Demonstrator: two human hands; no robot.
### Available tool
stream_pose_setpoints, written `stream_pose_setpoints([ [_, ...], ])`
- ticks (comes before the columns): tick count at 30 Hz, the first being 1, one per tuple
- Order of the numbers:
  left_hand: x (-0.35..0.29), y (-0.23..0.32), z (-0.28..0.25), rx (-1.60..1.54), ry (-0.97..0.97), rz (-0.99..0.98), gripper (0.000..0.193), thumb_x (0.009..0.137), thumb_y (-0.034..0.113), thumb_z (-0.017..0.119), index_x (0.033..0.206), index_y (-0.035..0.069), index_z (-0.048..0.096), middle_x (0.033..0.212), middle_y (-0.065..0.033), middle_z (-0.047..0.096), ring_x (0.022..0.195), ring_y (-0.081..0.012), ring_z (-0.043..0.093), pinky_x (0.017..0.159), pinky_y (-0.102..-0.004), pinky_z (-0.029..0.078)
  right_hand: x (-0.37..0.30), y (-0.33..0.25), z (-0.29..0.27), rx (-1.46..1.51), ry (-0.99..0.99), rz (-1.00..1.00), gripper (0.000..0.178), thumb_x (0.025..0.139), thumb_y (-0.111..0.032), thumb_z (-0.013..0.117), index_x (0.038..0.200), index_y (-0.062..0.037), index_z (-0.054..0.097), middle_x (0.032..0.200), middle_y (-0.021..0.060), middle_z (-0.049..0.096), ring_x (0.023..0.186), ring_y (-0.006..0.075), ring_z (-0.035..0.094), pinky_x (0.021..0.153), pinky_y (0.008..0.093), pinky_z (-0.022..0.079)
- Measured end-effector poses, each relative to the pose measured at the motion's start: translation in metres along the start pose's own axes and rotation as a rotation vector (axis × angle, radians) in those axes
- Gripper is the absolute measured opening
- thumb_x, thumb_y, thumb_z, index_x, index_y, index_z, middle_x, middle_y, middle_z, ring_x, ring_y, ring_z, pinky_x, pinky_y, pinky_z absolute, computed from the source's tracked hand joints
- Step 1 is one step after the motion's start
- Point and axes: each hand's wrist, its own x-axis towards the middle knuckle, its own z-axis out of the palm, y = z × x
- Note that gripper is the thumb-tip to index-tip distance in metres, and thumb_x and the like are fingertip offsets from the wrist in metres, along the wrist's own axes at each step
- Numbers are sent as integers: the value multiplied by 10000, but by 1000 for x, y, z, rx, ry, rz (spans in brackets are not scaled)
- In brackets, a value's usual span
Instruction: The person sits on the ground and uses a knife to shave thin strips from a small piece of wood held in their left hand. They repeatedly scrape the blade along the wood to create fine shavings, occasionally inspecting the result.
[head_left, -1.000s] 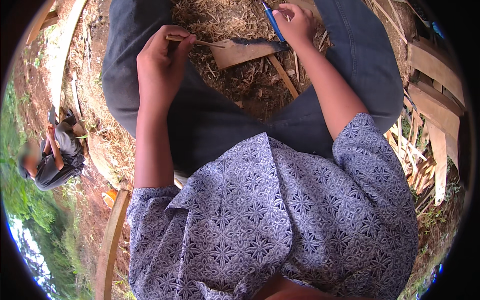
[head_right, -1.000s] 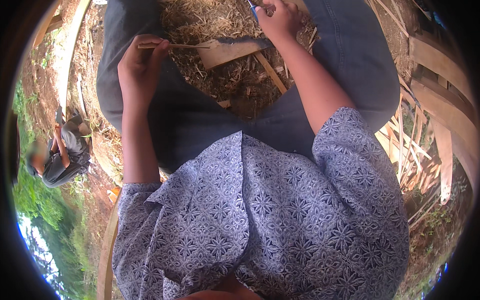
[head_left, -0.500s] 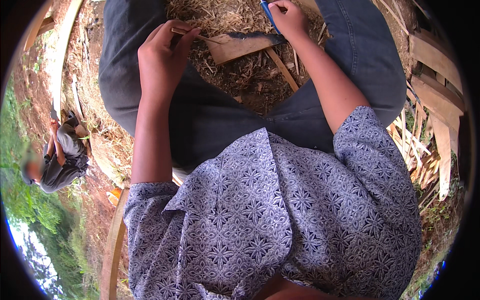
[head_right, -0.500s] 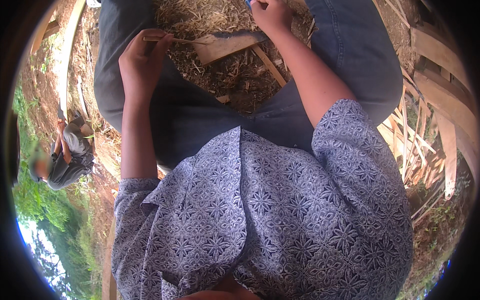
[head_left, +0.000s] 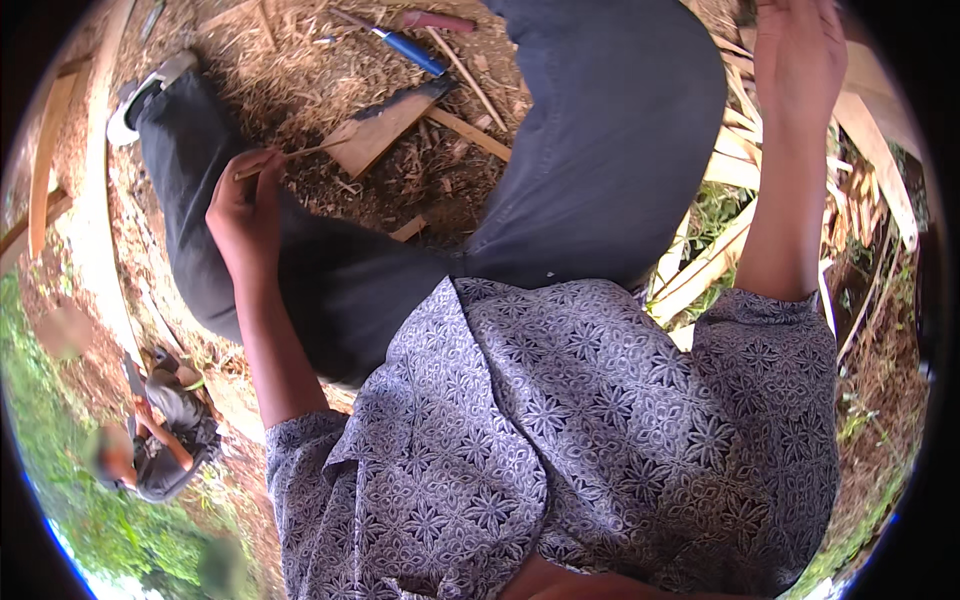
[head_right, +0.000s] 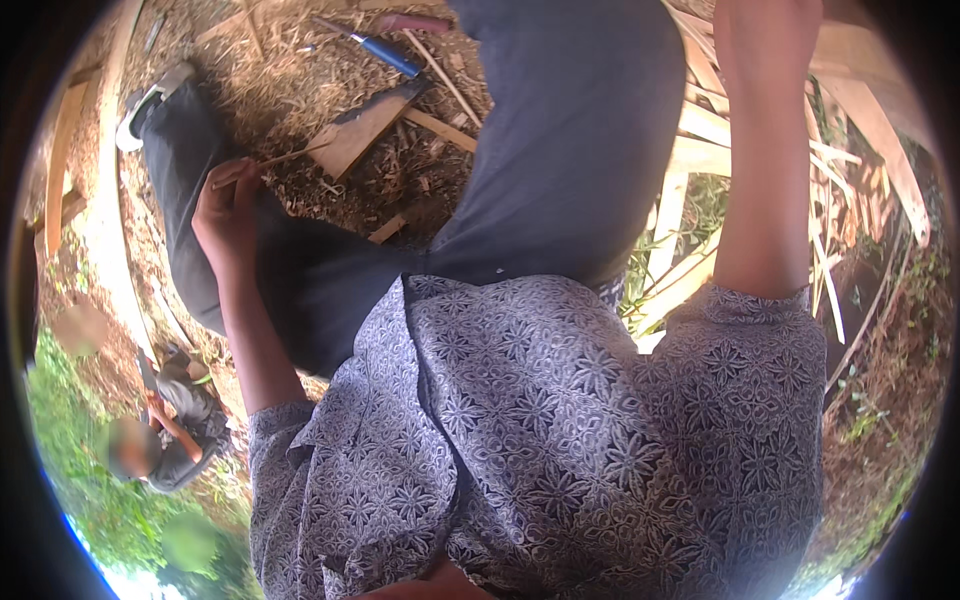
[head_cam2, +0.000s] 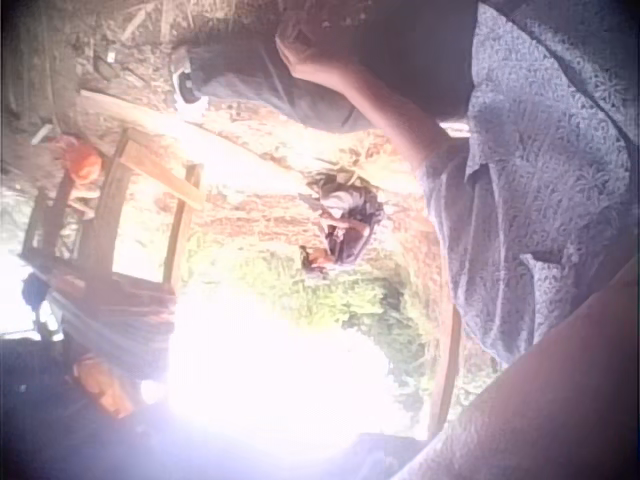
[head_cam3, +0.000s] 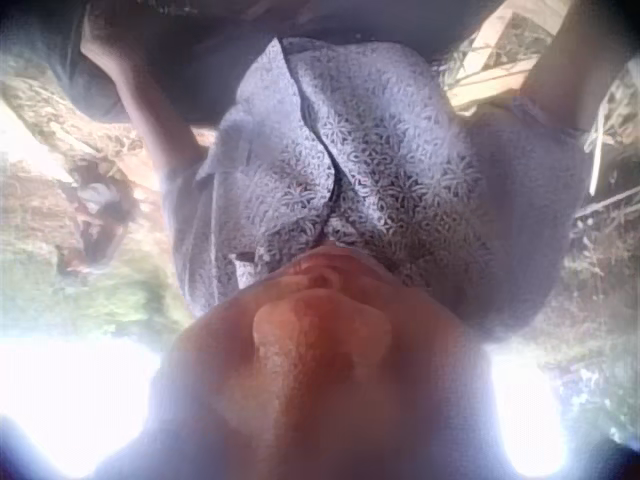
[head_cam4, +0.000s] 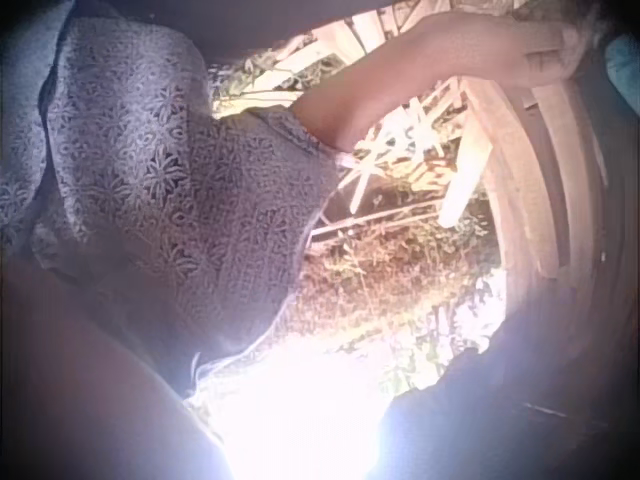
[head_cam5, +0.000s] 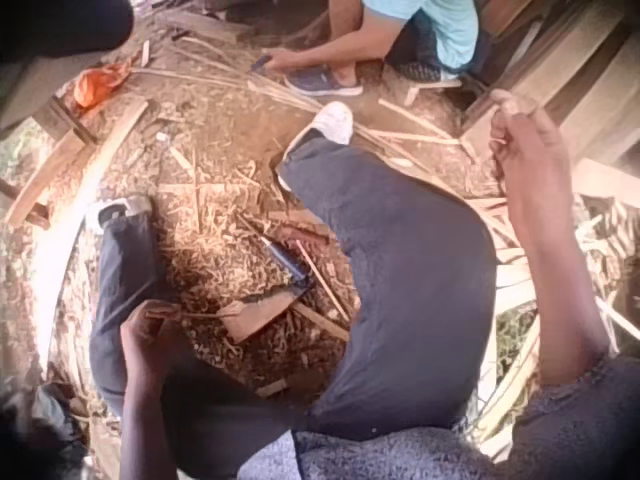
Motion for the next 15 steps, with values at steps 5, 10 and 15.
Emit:
stream_pose_setpoints([
  [5,-6,-21,1,-34,-25,29,126,965,26,691,1078,-27,707,962,-61,741,863,-104,702,789,-247,599,-63,42,-157,-438,231,315,162,1015,-174,645,887,-76,638,781,-53,574,682,48,486,619,231,403],
  [10,0,-13,9,5,-72,13,137,982,87,687,1069,-18,703,986,-82,745,869,-124,717,796,-253,611,-173,79,-231,-1022,-18,1016,604,898,-639,649,895,-36,688,737,79,650,713,198,637,730,381,528],
  [15,8,-16,11,-9,-50,76,144,978,99,694,1055,-23,695,961,-74,733,847,-133,725,759,-257,633,-289,137,-244,-960,-245,1019,493,855,-536,736,1159,-149,742,1089,104,754,1015,275,710,904,398,543],
])
